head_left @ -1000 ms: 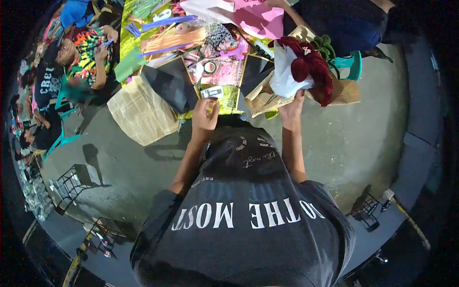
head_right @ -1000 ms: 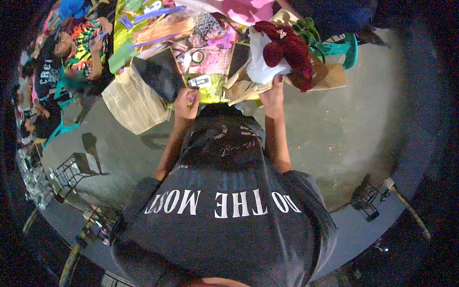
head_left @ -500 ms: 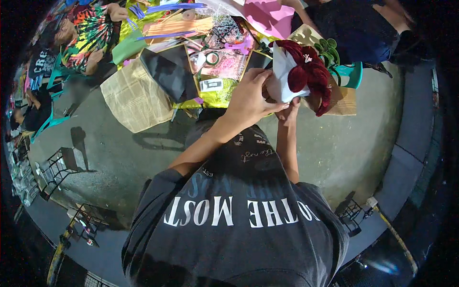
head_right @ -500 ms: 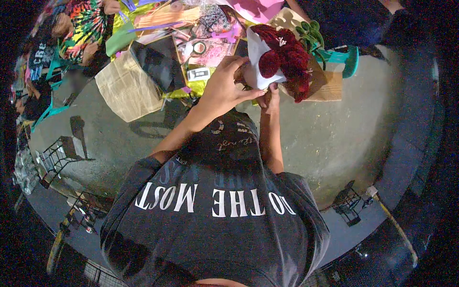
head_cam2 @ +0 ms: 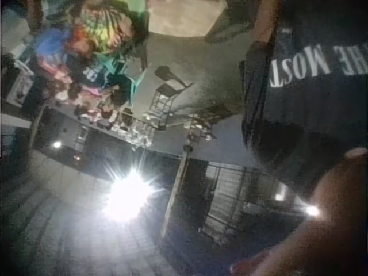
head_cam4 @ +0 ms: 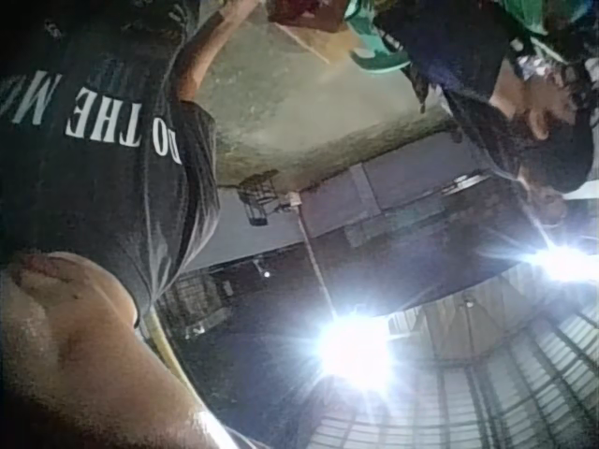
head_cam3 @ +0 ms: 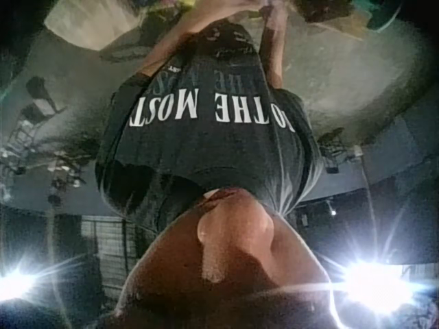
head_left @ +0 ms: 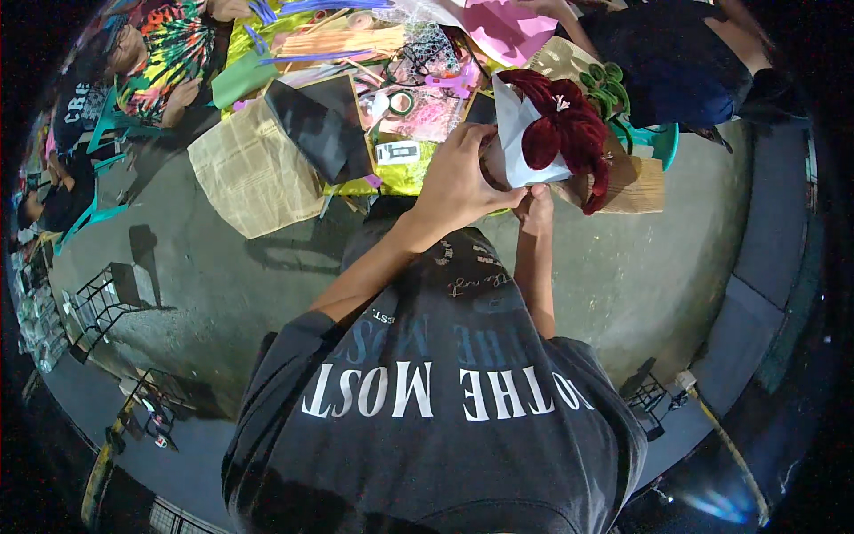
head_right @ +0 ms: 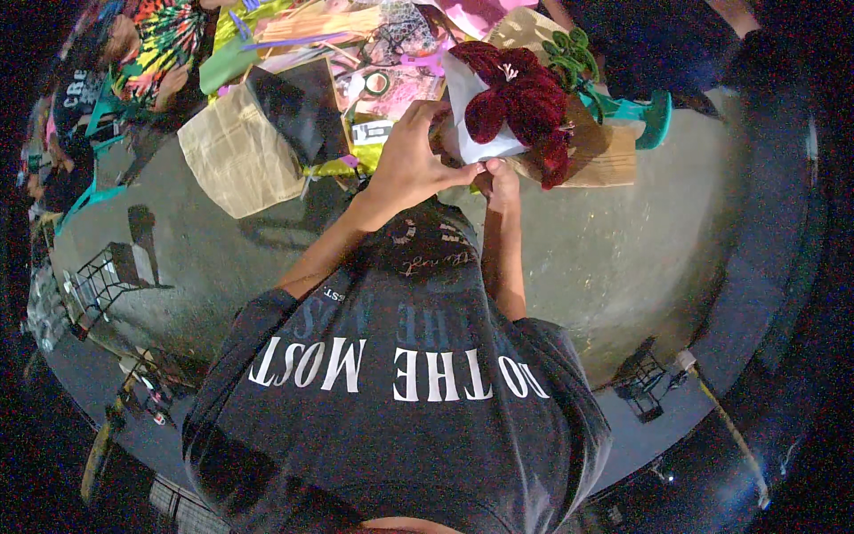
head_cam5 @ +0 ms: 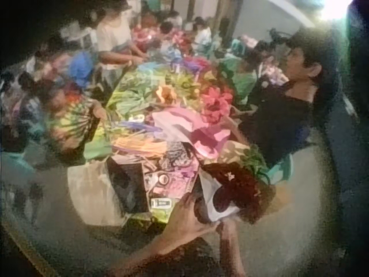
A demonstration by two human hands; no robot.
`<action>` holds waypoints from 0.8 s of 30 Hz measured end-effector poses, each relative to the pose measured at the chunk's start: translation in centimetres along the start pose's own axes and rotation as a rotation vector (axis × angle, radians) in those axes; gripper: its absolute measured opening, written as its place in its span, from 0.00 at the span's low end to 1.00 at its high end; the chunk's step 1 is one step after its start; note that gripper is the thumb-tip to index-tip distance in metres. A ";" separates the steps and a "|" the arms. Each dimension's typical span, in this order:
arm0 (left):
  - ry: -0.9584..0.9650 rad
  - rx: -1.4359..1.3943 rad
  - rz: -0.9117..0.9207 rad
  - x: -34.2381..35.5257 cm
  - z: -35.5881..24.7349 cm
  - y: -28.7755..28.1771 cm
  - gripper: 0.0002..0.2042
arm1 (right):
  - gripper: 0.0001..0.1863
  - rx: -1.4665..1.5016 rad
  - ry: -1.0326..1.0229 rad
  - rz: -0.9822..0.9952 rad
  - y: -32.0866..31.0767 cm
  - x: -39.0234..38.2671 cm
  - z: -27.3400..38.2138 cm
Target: The person arranges a bouquet of artificial flowers by wrapping them in black and gold paper, securing the paper with tape, and adjusting the positioning of the red velvet flower heads.
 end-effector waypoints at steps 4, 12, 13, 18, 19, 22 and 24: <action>-0.003 -0.010 -0.005 -0.3 0.9 0.2 0.38 | 0.36 0.044 -0.125 -0.040 3.0 -0.2 1.2; 0.030 -0.012 -0.018 -0.7 0.5 0.2 0.37 | 0.40 0.014 -0.090 -0.029 -0.1 0.7 -0.6; 0.067 -0.015 -0.062 -0.9 0.0 -0.2 0.37 | 0.41 0.038 -0.089 -0.027 0.7 0.6 -0.3; 0.287 -0.018 -0.183 -1.6 -2.4 -1.5 0.24 | 0.41 0.226 -0.157 0.157 5.5 -0.2 2.6; 0.355 -0.006 -0.172 -1.8 -2.8 -1.3 0.21 | 0.40 0.242 -0.154 0.160 5.4 -0.1 2.5; 0.404 0.031 -0.214 -2.0 -3.2 -1.0 0.14 | 0.37 0.278 -0.142 0.170 5.2 0.3 2.1; 0.412 0.036 -0.200 -1.9 -3.1 -0.9 0.13 | 0.36 0.283 -0.116 0.174 4.9 0.5 1.7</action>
Point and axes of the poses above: each hand's wrist, its own x-axis towards the middle knuckle, its own y-axis out of the palm, z = x × y, the point moved 9 cm from there along x, towards the middle knuckle, and after that the axes turned 9 degrees about -z, right-handed, at the moved point
